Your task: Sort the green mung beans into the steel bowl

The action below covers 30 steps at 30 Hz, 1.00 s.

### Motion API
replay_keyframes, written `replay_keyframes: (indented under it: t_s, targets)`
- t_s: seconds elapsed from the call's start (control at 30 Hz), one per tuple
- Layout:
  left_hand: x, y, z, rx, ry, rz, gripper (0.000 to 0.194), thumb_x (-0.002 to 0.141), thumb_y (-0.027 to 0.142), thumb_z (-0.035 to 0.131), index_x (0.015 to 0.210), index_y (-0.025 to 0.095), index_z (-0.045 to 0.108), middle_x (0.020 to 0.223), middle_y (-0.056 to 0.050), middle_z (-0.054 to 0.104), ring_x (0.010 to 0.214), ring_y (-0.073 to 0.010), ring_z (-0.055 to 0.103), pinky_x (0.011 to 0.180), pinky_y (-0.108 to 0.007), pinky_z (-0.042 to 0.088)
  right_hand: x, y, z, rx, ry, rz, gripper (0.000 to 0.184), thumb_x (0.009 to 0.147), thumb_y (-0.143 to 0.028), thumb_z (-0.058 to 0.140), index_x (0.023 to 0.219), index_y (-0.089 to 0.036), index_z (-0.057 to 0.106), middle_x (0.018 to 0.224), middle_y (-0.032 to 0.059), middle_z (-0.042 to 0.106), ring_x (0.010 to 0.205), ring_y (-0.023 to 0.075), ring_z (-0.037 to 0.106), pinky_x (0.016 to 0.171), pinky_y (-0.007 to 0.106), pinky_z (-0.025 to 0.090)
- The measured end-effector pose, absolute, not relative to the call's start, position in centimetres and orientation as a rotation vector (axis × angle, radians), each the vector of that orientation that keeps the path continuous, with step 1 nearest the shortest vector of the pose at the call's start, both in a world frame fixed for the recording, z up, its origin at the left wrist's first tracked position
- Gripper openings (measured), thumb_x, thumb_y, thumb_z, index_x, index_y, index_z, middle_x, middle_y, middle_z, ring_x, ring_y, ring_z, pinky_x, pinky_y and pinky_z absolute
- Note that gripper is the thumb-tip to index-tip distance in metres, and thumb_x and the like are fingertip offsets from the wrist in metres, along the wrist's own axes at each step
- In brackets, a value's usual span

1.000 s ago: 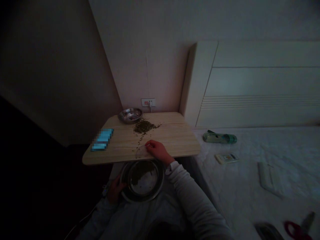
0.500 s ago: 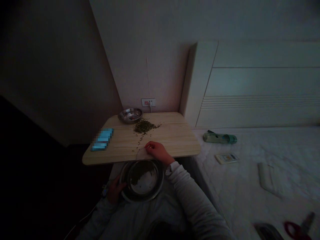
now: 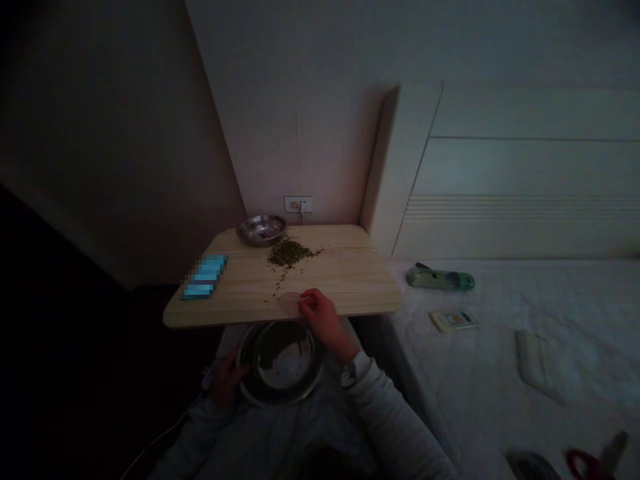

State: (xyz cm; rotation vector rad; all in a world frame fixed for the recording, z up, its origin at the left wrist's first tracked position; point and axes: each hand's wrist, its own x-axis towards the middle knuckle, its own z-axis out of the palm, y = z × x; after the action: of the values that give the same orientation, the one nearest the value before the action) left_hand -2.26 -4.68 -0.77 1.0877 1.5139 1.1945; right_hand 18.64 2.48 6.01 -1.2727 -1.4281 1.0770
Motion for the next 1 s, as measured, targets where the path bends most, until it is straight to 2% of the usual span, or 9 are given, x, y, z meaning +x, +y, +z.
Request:
replay_keyframes:
  t_s: [0.23,0.43,0.73,1.0]
  targets:
    - [-2.2,-4.6,-1.0,1.077,1.481,1.196,0.048,0.047,0.036,0.057,0.089,0.015,0.065,0.093,-0.008,0.069,0.095,-0.0292,0.058,0.084,-0.038,0.043,15.7,0.6,6.4,-1.415,-1.869,0.777,0.021,0.08,-0.03,0.043,0.096,-0.018,0.051,0.059,-0.0013,0.055,0.052,0.0113,0.048,0.05,0.022,0.03]
    - [-2.2,-4.6,-0.6,1.096,1.513,1.196,0.043,0.048,0.035,0.056,0.085,0.015,0.066,0.092,-0.008,0.069,0.093,-0.0287,0.059,0.084,-0.038,0.043,15.6,0.8,6.3,-1.593,-1.95,0.56,0.025,0.082,-0.031,0.04,0.101,-0.017,0.05,0.061,0.0016,0.059,0.055,0.0145,0.052,0.051,0.024,0.028]
    - [-2.3,-4.5,-1.4,1.1,1.489,1.227,0.045,0.047,0.036,0.057,0.086,0.016,0.066,0.093,-0.008,0.069,0.096,-0.0291,0.057,0.085,-0.038,0.042,16.4,0.9,6.0,-1.643,-1.911,0.539,0.026,0.082,-0.031,0.041,0.102,-0.018,0.05,0.063,0.0029,0.061,0.056,0.0148,0.054,0.05,0.024,0.027]
    - [-2.2,-4.6,-0.6,1.12,1.492,1.187,0.042,0.05,0.033,0.055,0.087,0.016,0.066,0.087,-0.007,0.07,0.089,-0.0277,0.06,0.082,-0.037,0.044,18.3,1.1,6.0,-1.694,-1.904,0.498,0.027,0.084,-0.033,0.039,0.103,-0.017,0.05,0.061,0.002,0.06,0.055,0.0146,0.053,0.05,0.024,0.026]
